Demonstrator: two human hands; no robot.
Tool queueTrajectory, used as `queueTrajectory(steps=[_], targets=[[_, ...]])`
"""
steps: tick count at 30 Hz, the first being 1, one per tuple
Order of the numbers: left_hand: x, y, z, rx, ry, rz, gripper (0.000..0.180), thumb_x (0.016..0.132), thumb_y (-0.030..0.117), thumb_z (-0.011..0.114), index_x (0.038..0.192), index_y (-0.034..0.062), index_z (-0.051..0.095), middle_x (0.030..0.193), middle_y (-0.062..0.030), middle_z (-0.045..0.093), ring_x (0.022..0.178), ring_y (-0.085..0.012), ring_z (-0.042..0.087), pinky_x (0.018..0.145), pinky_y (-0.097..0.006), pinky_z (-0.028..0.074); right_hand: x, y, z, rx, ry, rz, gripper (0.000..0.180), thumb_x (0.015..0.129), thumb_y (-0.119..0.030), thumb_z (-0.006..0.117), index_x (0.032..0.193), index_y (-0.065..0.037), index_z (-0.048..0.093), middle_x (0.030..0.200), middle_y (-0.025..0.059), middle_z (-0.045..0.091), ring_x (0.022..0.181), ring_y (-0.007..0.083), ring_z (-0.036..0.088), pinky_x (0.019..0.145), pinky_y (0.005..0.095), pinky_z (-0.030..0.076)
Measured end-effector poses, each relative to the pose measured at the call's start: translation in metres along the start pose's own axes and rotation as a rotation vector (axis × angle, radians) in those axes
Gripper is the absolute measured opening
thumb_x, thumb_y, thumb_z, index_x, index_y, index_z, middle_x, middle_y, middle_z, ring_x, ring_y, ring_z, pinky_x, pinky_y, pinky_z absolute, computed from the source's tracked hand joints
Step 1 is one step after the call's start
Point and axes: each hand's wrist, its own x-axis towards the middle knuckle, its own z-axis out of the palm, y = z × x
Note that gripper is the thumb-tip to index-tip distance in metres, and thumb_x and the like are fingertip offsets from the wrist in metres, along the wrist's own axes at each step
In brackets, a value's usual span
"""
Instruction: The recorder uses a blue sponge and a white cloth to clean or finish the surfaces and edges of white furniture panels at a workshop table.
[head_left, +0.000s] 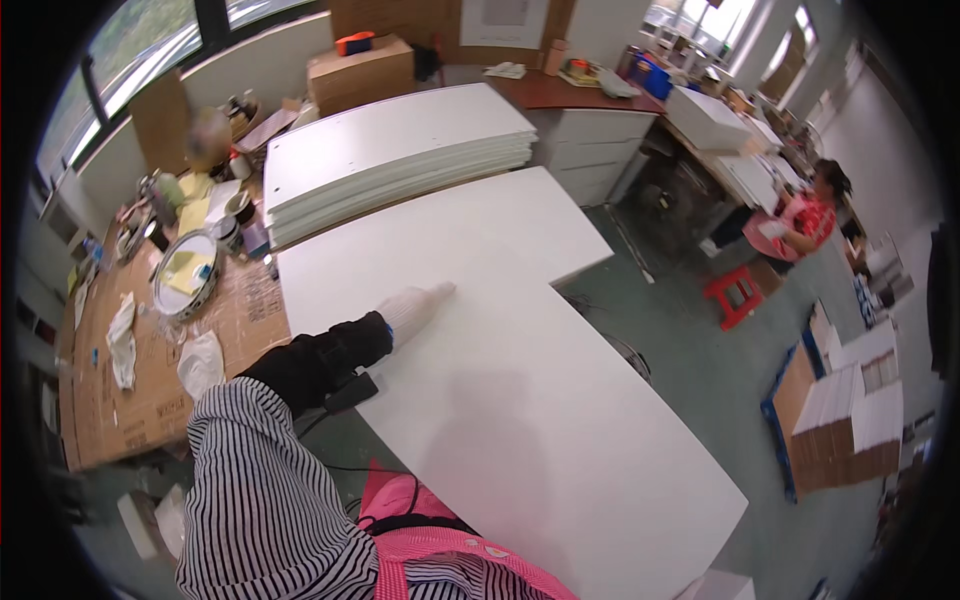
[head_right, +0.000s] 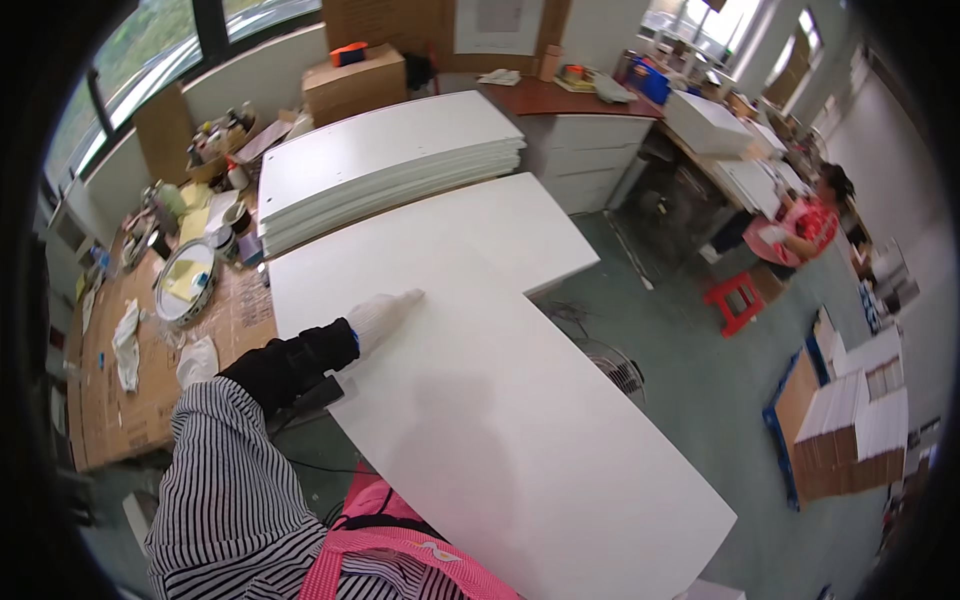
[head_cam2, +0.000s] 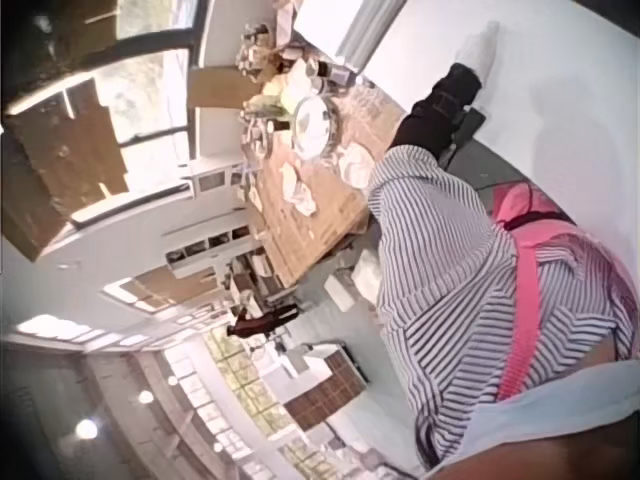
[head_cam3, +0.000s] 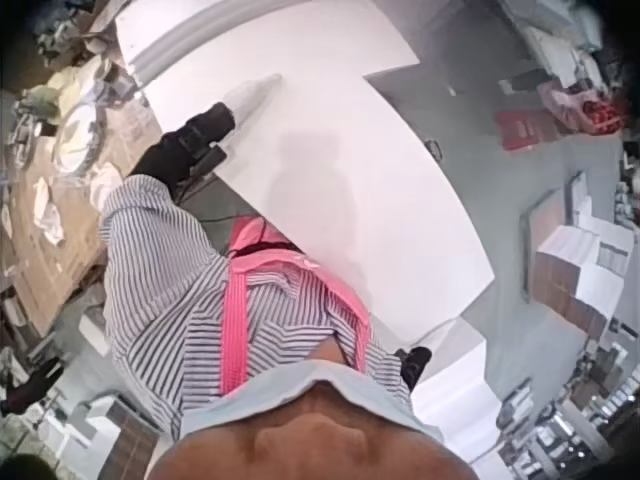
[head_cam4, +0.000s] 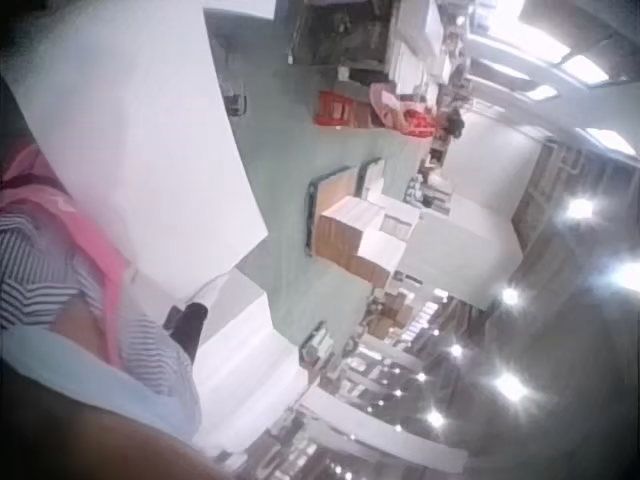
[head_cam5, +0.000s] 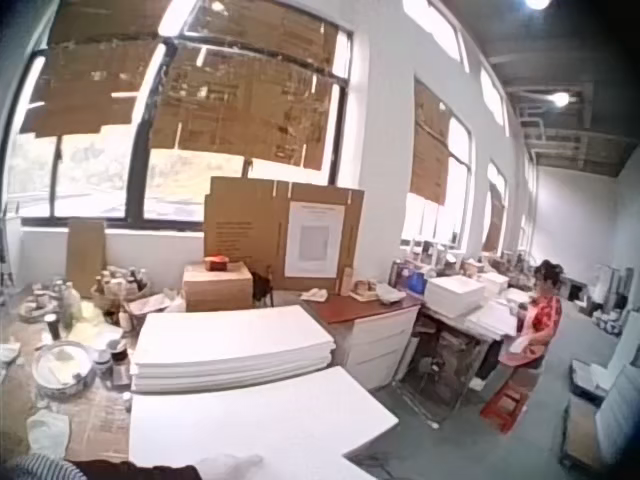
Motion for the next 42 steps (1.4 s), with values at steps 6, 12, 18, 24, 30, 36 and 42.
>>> queueTrajectory(steps=[6, 12, 18, 24, 30, 36, 42], targets=[[-0.043, -0.136, -0.081, -0.616, 0.304, -0.277, 0.057, 0.101, 0.051, 0.064, 0.129, 0.0007, 0.068, 0.107, -0.0008, 0.067, 0.094, -0.0121, 0.059, 0.086, -0.029, 0.048, 0.178, -0.114, 0.173, -0.02, -0.485, 0.002, 0.076, 0.106, -0.056, 0.049, 0.162, -0.006, 0.035, 0.161, 0.0145, 0.045, 0.144, 0.0367, 0.044, 0.124, 0.0432, 0.032], [-0.078, -0.218, -0.1, -1.22, 0.608, -0.365, 0.048, 0.108, 0.03, 0.058, 0.146, 0.0004, 0.055, 0.133, -0.0001, 0.064, 0.122, -0.0119, 0.058, 0.106, -0.027, 0.045, 0.298, -0.287, 0.446, -0.95, -0.459, -0.525, 0.096, 0.102, -0.072, 0.033, 0.127, 0.016, 0.063, 0.119, 0.0263, 0.073, 0.118, 0.0335, 0.067, 0.104, 0.0387, 0.047], [-0.062, -0.199, -0.105, -1.22, 0.723, -0.535, 0.056, 0.107, 0.04, 0.057, 0.149, 0.0024, 0.053, 0.141, -0.007, 0.061, 0.126, -0.0197, 0.06, 0.109, -0.034, 0.047, 0.312, -0.373, 0.646, -1.235, -0.47, -0.642, 0.102, 0.099, -0.077, 0.029, 0.127, 0.015, 0.062, 0.126, 0.0382, 0.064, 0.13, 0.0483, 0.057, 0.11, 0.0456, 0.041], [-0.028, -0.214, -0.113, -0.895, 0.704, -1.088, 0.064, 0.108, 0.052, 0.049, 0.131, -0.0049, 0.066, 0.115, -0.0126, 0.074, 0.104, -0.0257, 0.07, 0.096, -0.038, 0.055, 0.323, -0.378, 0.701, -1.316, -0.541, -0.705, 0.098, 0.101, -0.075, 0.027, 0.124, 0.013, 0.065, 0.123, 0.0363, 0.066, 0.127, 0.0496, 0.058, 0.108, 0.0477, 0.043], [-0.024, -0.221, -0.142, 0.405, 0.209, -1.003, 0.083, 0.104, 0.067, 0.033, 0.103, -0.0052, 0.074, 0.102, -0.0333, 0.071, 0.103, -0.0456, 0.069, 0.088, -0.048, 0.054, 0.326, -0.397, 0.684, -1.716, -0.211, -1.682, 0.062, 0.102, -0.054, 0.052, 0.071, -0.003, 0.068, 0.076, 0.0202, 0.068, 0.079, 0.0418, 0.068, 0.073, 0.0537, 0.051], [0.001, -0.117, -0.235, 0.354, 0.29, -1.012, 0.065, 0.104, 0.057, 0.043, 0.083, 0.0045, 0.075, 0.077, -0.0105, 0.075, 0.077, -0.0256, 0.074, 0.074, -0.04, 0.055, 0.225, -0.4, 0.697, -1.392, -0.613, -1.422, 0.055, 0.101, -0.04, 0.059, 0.065, 0.002, 0.057, 0.068, 0.0264, 0.054, 0.063, 0.0428, 0.059, 0.058, 0.0502, 0.039], [-0.03, -0.256, -0.23, 0.478, 0.37, -0.813, 0.045, 0.103, 0.043, 0.051, 0.099, 0.0052, 0.075, 0.086, -0.0134, 0.076, 0.087, -0.0291, 0.074, 0.082, -0.041, 0.056, 0.132, -0.272, 0.654, -1.47, -1.019, -1.598, 0.042, 0.095, -0.037, 0.064, 0.069, -0.005, 0.067, 0.066, 0.0182, 0.063, 0.061, 0.0399, 0.063, 0.059, 0.0505, 0.047]])
